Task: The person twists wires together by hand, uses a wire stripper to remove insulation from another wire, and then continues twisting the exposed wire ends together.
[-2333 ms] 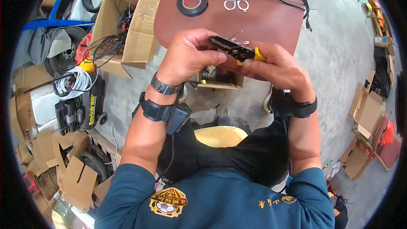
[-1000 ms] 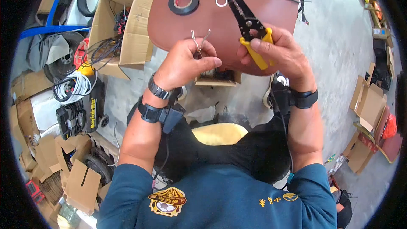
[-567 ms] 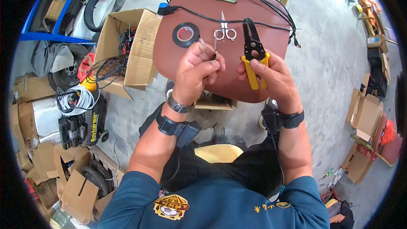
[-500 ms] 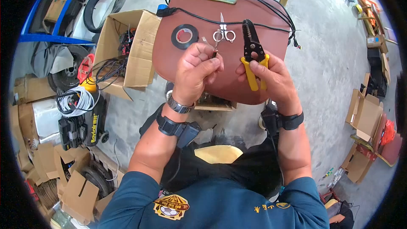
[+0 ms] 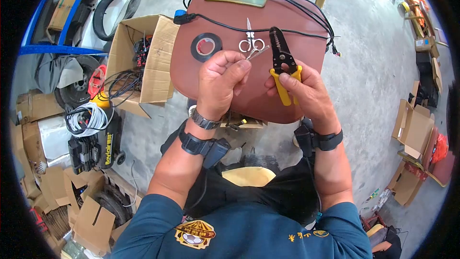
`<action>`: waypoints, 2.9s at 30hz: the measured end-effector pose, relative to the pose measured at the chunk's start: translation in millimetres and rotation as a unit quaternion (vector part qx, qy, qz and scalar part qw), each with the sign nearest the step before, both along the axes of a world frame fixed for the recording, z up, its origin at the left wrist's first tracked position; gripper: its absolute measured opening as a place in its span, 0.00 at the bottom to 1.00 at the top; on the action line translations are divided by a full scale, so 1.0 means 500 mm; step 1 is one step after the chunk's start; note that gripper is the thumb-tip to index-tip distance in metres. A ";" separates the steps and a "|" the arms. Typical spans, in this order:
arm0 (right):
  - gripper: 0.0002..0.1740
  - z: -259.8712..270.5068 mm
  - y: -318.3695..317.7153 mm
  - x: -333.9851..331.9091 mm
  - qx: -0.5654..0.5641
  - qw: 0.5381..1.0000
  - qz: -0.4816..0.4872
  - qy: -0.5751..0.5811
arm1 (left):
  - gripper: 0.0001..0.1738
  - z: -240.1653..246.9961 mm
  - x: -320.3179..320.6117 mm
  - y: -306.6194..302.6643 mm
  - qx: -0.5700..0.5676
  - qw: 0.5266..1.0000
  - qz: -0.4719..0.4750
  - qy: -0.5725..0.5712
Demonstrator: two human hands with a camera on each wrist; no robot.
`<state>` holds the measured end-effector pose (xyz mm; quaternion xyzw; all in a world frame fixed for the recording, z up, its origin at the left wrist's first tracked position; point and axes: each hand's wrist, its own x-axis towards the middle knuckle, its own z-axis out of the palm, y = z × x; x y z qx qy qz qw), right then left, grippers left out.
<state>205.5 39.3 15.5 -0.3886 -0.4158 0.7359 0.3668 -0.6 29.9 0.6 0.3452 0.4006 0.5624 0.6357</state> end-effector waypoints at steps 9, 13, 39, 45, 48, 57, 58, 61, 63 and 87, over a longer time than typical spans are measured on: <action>0.11 0.009 -0.016 -0.015 -0.007 0.999 0.015 -0.033 | 0.09 0.005 -0.020 -0.009 0.024 0.999 0.028 0.012; 0.11 0.003 -0.021 -0.016 0.014 0.998 0.032 -0.058 | 0.08 0.000 -0.025 -0.009 0.037 0.998 0.036 -0.019; 0.12 -0.009 -0.019 -0.024 -0.011 0.998 0.042 -0.041 | 0.07 -0.014 -0.039 -0.004 0.058 0.994 0.075 -0.052; 0.11 -0.003 -0.019 -0.027 0.006 0.997 0.051 -0.061 | 0.09 -0.010 -0.036 -0.004 0.031 0.995 0.066 -0.068; 0.10 -0.004 -0.021 -0.027 0.022 0.994 0.059 -0.084 | 0.10 -0.009 -0.035 -0.006 0.021 0.997 0.056 -0.053; 0.11 -0.030 -0.022 -0.013 0.101 0.971 0.088 -0.196 | 0.10 -0.005 -0.030 -0.007 0.013 1.000 0.012 -0.004; 0.11 -0.031 -0.022 -0.011 0.108 0.968 0.089 -0.208 | 0.10 -0.002 -0.030 -0.007 0.005 1.000 0.009 0.001; 0.11 -0.028 -0.023 -0.011 0.123 0.965 0.087 -0.215 | 0.10 -0.002 -0.033 -0.007 -0.007 1.000 -0.009 0.000; 0.11 -0.027 -0.023 -0.009 0.126 0.964 0.085 -0.216 | 0.11 -0.003 -0.033 -0.005 -0.010 1.000 -0.017 -0.008; 0.14 0.004 -0.015 -0.011 -0.054 0.994 0.073 -0.055 | 0.10 -0.002 -0.027 -0.009 -0.038 0.999 -0.023 0.007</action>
